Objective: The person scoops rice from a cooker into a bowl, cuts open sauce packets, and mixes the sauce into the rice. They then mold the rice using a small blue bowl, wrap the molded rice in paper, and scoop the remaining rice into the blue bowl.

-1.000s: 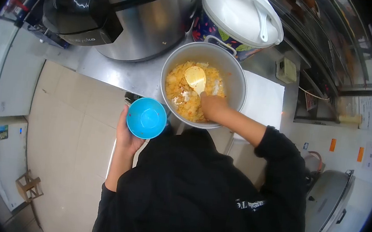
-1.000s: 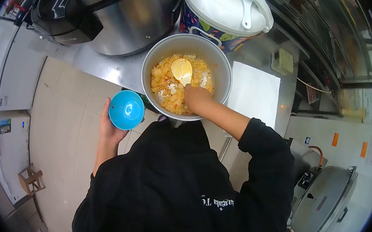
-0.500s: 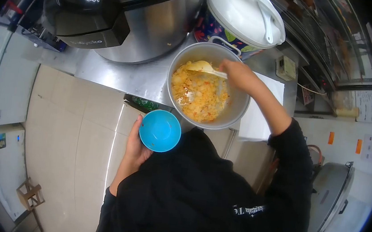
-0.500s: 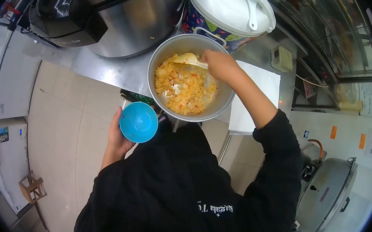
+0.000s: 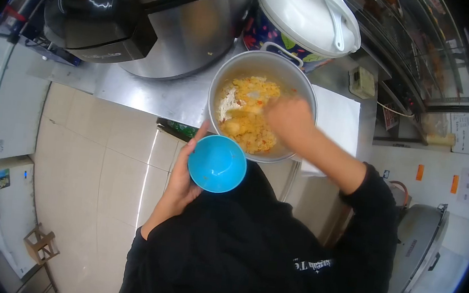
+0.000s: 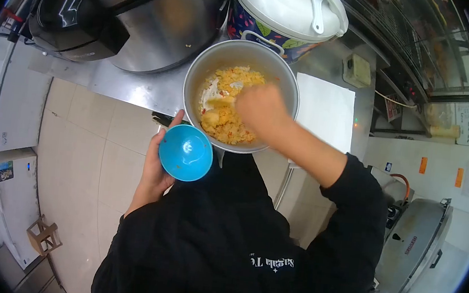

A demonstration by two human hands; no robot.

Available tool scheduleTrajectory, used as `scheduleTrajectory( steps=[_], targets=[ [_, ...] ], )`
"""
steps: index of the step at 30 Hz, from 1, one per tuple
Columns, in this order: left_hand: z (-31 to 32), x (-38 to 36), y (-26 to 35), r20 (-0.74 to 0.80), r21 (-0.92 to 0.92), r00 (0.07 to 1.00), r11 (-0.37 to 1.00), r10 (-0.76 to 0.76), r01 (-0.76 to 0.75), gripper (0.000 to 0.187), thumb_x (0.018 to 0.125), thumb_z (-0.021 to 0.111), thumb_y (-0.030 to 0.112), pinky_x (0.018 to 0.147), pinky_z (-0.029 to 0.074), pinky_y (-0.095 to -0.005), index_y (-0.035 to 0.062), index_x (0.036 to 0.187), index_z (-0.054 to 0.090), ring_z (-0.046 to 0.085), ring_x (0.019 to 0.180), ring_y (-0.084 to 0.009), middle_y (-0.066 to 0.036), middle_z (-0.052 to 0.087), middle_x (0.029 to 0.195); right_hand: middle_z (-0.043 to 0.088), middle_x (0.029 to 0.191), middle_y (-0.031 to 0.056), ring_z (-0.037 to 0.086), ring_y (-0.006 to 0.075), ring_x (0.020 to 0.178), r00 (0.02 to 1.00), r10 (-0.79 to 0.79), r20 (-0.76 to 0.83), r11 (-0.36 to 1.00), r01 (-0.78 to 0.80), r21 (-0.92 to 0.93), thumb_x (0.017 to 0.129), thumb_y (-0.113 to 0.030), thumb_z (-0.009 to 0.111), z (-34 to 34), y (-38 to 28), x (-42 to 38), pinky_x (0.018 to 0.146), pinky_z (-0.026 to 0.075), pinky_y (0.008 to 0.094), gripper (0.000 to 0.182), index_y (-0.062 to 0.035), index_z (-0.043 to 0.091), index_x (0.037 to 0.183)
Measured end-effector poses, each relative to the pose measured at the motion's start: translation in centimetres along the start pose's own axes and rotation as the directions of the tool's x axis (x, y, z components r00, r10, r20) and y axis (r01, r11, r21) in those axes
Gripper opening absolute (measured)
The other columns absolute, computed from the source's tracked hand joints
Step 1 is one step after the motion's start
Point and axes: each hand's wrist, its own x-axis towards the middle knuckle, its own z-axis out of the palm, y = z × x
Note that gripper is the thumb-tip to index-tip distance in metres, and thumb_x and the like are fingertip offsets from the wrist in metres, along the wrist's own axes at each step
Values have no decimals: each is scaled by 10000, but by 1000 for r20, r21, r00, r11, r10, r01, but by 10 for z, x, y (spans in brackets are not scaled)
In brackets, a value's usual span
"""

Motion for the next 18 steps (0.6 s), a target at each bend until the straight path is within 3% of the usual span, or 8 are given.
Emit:
scheduleTrajectory(
  steps=[2, 5, 8, 10, 11, 13, 14, 18],
  targets=[
    [-3, -1, -3, -16, -31, 1000, 999, -12, 12, 611, 922, 349, 385, 946, 420, -353, 80, 1422, 177, 507, 1120, -234, -136, 466, 1263, 624, 678, 69, 619, 193, 742, 986, 73, -152, 983, -97, -157, 690, -102, 550, 0, 37, 10, 694, 404, 342, 104, -109, 650, 661],
    [-2, -2, -9, -57, -51, 997, 998, -42, 40, 649, 901, 355, 426, 923, 442, -405, 70, 1416, 183, 544, 1073, -310, -194, 501, 1213, 634, 697, 71, 614, 184, 779, 987, 133, -94, 963, -151, -224, 723, -89, 522, 30, 55, 19, 781, 343, 344, 140, -109, 654, 683],
    [2, -3, -13, -101, -24, 994, 999, -44, 42, 668, 896, 356, 441, 915, 447, -428, 61, 1415, 174, 546, 1057, -358, -225, 490, 1214, 642, 715, 71, 615, 183, 769, 964, 196, 179, 980, -200, 6, 761, -90, 492, 19, 49, -11, 811, 316, 375, 172, -109, 662, 739],
    [1, -3, -12, -96, -17, 992, 997, -77, 75, 676, 894, 360, 445, 910, 450, -436, 55, 1413, 172, 546, 1050, -375, -233, 485, 1214, 643, 723, 70, 616, 191, 767, 935, 193, 298, 973, -222, 64, 775, -97, 487, 24, 35, -21, 821, 304, 396, 176, -106, 663, 775],
    [2, -2, -10, -77, -25, 993, 996, -87, 85, 660, 903, 356, 435, 918, 440, -407, 53, 1412, 181, 532, 1073, -321, -196, 473, 1238, 644, 726, 69, 616, 195, 767, 915, 193, 355, 966, -240, 92, 781, -101, 485, 29, 26, -25, 826, 298, 407, 179, -105, 663, 793],
    [5, -2, -7, -40, -45, 994, 994, -103, 101, 629, 920, 348, 415, 936, 422, -349, 49, 1410, 200, 505, 1120, -214, -121, 448, 1286, 650, 742, 70, 616, 200, 765, 958, 106, 267, 956, -172, 238, 792, -105, 479, 39, 4, -27, 826, 290, 404, 184, -105, 661, 819],
    [7, -2, -6, -58, -44, 994, 995, -96, 93, 630, 920, 348, 418, 939, 418, -355, 45, 1408, 204, 503, 1121, -216, -123, 450, 1284, 653, 750, 71, 616, 202, 764, 975, 62, 214, 943, -128, 307, 798, -108, 477, 41, -2, -26, 827, 286, 403, 187, -105, 660, 833],
    [5, -3, -3, -93, -79, 991, 993, -98, 91, 612, 920, 344, 432, 945, 413, -372, 28, 1375, 271, 500, 1125, -230, -133, 463, 1271, 656, 780, 91, 611, 226, 763, 954, 68, 291, 835, -214, 507, 808, -157, 489, 38, -3, -24, 829, 268, 397, 199, -122, 671, 881]
  ],
)
